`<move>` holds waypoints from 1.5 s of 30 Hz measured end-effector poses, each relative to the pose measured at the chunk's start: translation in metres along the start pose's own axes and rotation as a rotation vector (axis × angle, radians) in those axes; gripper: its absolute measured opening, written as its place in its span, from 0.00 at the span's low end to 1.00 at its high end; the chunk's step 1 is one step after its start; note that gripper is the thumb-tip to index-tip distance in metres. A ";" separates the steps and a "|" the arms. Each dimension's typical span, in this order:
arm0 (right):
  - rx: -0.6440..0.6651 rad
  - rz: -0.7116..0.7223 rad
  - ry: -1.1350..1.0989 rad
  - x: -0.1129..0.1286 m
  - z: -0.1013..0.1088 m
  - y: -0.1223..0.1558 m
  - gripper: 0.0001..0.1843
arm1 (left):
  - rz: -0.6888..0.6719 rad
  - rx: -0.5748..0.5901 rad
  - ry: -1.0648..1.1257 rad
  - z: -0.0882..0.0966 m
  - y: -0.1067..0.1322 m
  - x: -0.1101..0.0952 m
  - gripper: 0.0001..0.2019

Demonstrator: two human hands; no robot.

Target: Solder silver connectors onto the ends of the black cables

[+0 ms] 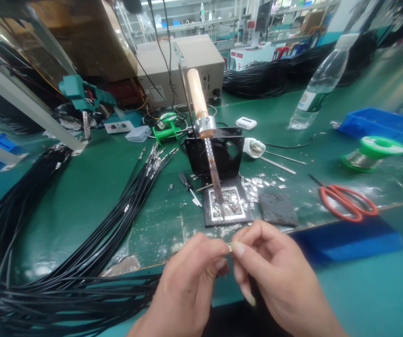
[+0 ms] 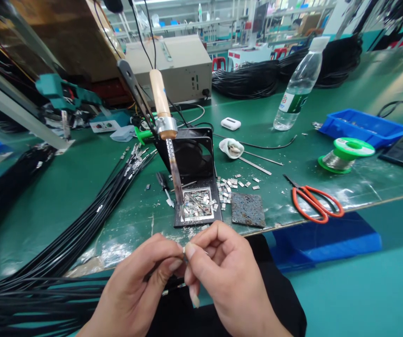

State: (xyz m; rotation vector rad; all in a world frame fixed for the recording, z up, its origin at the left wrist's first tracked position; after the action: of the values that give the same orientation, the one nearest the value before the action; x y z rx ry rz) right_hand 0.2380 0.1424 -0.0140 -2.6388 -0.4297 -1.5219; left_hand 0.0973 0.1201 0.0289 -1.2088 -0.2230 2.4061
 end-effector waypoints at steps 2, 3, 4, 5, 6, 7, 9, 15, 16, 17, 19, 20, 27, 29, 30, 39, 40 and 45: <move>-0.004 -0.001 0.002 -0.001 0.001 -0.001 0.20 | 0.009 -0.011 0.010 -0.001 0.000 0.002 0.12; -0.008 0.001 0.005 -0.002 0.001 -0.001 0.19 | 0.017 -0.014 0.022 -0.002 0.000 0.003 0.12; -0.008 0.003 0.011 -0.002 0.002 -0.001 0.19 | 0.028 -0.014 0.032 -0.002 0.000 0.004 0.11; -0.008 0.000 0.019 -0.002 0.002 -0.002 0.19 | 0.040 -0.017 0.042 -0.003 0.001 0.006 0.11; -0.009 -0.001 0.027 -0.001 0.003 -0.003 0.19 | 0.051 -0.017 0.048 -0.004 0.001 0.008 0.11; -0.010 -0.004 0.037 -0.001 0.003 -0.004 0.20 | 0.063 -0.020 0.052 -0.005 0.001 0.009 0.10; -0.025 -0.013 0.058 0.001 0.005 -0.006 0.20 | 0.115 -0.044 0.078 -0.007 0.002 0.012 0.10; -0.068 0.005 0.074 0.004 0.011 -0.017 0.18 | 0.486 -0.063 0.314 -0.016 0.000 0.023 0.06; -0.073 0.018 0.079 0.005 0.012 -0.019 0.17 | 0.512 -0.048 0.337 -0.017 -0.001 0.024 0.08; -0.074 0.030 0.082 0.005 0.012 -0.021 0.16 | 0.528 -0.045 0.350 -0.018 -0.002 0.024 0.09; -0.071 0.045 0.085 0.007 0.011 -0.025 0.16 | 0.526 -0.057 0.346 -0.018 -0.005 0.025 0.09; -0.072 0.047 0.087 0.008 0.011 -0.026 0.15 | 0.514 -0.061 0.340 -0.018 -0.006 0.025 0.09; -0.074 0.095 0.138 0.016 0.010 -0.033 0.14 | 0.467 -0.086 0.316 -0.017 -0.014 0.026 0.07; -0.079 0.110 0.151 0.017 0.010 -0.035 0.14 | 0.458 -0.089 0.313 -0.016 -0.016 0.024 0.06; -0.080 0.111 0.159 0.018 0.009 -0.035 0.13 | 0.456 -0.093 0.314 -0.016 -0.016 0.024 0.06; -0.073 0.128 0.215 0.029 0.005 -0.037 0.14 | 0.444 -0.106 0.333 -0.016 -0.019 0.023 0.05; -0.074 0.128 0.216 0.029 0.004 -0.037 0.14 | 0.444 -0.106 0.335 -0.016 -0.019 0.023 0.05; -0.086 0.129 0.208 0.030 0.005 -0.037 0.14 | 0.456 -0.116 0.333 -0.015 -0.021 0.023 0.05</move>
State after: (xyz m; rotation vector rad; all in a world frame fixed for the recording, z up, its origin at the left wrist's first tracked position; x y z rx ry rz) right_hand 0.2460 0.1854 0.0061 -2.4773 -0.1801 -1.7842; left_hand 0.1036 0.1481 0.0099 -1.8574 0.0230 2.5291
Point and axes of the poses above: each hand's wrist, its own y-axis away from the middle knuckle, its own z-axis out of the back of the hand, x = y × z, the point moved 5 cm from there along -y, towards the middle knuckle, and after that the axes turned 3 degrees about z, right-handed, at the moved point
